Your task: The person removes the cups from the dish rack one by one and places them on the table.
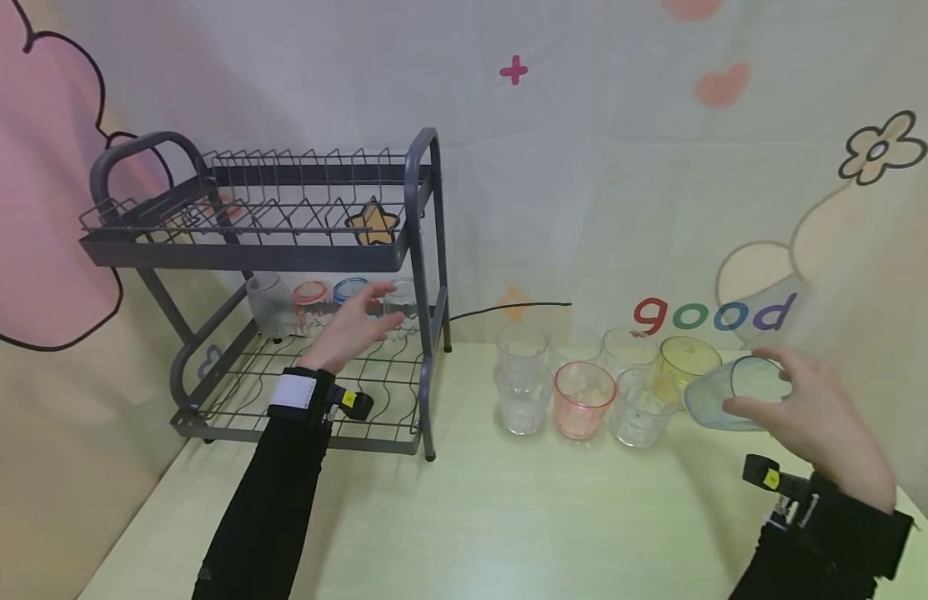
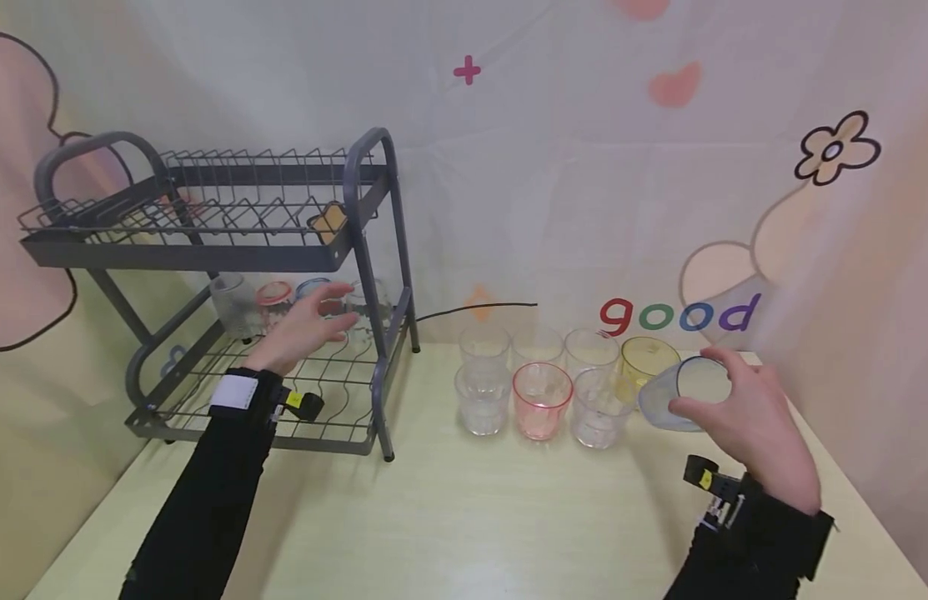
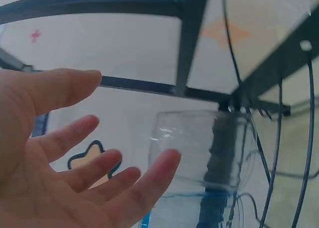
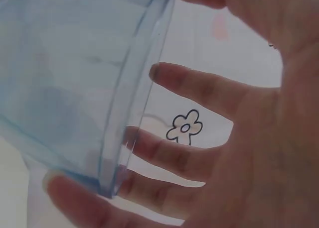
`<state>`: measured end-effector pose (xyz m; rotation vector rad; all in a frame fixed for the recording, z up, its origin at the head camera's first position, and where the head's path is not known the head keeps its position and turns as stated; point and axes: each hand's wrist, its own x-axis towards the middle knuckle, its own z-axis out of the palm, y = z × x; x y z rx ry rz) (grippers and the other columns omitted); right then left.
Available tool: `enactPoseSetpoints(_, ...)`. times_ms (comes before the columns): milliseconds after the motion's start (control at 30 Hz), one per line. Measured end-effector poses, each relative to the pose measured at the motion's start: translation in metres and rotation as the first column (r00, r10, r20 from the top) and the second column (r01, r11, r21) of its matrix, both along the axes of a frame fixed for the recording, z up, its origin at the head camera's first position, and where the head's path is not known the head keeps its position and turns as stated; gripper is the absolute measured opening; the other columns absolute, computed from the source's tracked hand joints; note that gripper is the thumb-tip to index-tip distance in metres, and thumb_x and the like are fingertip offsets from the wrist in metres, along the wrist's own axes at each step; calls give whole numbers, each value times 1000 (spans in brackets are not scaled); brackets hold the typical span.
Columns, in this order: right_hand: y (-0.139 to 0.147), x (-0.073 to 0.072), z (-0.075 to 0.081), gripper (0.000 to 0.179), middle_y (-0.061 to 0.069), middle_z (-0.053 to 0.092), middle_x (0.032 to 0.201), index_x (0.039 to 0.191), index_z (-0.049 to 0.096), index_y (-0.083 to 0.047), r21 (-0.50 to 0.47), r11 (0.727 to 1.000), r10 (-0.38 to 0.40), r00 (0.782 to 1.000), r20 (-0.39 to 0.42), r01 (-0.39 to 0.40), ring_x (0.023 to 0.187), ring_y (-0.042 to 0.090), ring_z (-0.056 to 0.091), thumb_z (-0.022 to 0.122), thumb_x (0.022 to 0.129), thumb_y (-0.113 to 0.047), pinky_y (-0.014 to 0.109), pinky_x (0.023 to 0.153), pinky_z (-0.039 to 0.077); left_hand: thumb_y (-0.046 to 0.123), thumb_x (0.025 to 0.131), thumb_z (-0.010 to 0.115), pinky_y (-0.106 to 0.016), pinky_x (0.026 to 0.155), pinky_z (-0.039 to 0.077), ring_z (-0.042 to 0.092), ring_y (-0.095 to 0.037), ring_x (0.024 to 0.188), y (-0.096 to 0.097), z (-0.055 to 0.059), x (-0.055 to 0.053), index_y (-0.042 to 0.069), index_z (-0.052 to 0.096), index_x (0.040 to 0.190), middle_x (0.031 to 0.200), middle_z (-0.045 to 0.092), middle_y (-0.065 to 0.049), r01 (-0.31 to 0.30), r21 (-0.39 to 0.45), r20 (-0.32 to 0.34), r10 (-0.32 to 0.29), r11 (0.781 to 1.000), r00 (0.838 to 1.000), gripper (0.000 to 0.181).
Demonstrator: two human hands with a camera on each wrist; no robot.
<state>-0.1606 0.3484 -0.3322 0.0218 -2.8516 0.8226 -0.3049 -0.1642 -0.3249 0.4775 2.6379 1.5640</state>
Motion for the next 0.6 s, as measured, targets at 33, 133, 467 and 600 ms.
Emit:
enactPoseSetpoints(33, 1, -1, -1, 82, 40, 34, 137, 145, 32, 3, 12, 1000, -3, 1000, 18, 3, 112, 55, 37, 71, 88, -40, 58, 76, 41, 21, 99, 60, -51, 101, 42, 29, -35, 139, 1, 0, -4, 11, 35, 149, 154, 29, -15, -20, -46, -16, 19, 999, 1000, 57)
enactPoseSetpoints(133, 5, -5, -5, 81, 40, 42, 121, 143, 32, 6, 38, 999, -7, 997, 81, 4, 101, 48, 45, 71, 88, -39, 49, 70, 44, 21, 99, 59, -53, 107, 33, 25, -36, 142, 5, 1, -16, 8, 34, 150, 156, 26, -17, -63, -190, -84, 47, 980, 995, 59)
enactPoseSetpoints(467, -3, -22, -24, 80, 45, 28, 115, 141, 30, 8, -6, 1000, -2, 966, 258, 3, 70, 31, 52, 71, 85, -32, 35, 55, 46, 22, 95, 65, -56, 111, 26, 20, -42, 142, 14, -3, -47, 1, 34, 150, 156, 20, -25, -163, -470, -192, 80, 868, 978, 67)
enactPoseSetpoints(600, -6, -30, -29, 78, 47, 28, 118, 139, 32, 7, 20, 1000, -9, 959, 282, 3, 89, 49, 45, 72, 84, -31, 47, 61, 50, 26, 93, 67, -56, 112, 24, 17, -42, 143, 17, -6, -56, 4, 32, 151, 158, 17, -23, -195, -517, -201, 103, 833, 974, 71)
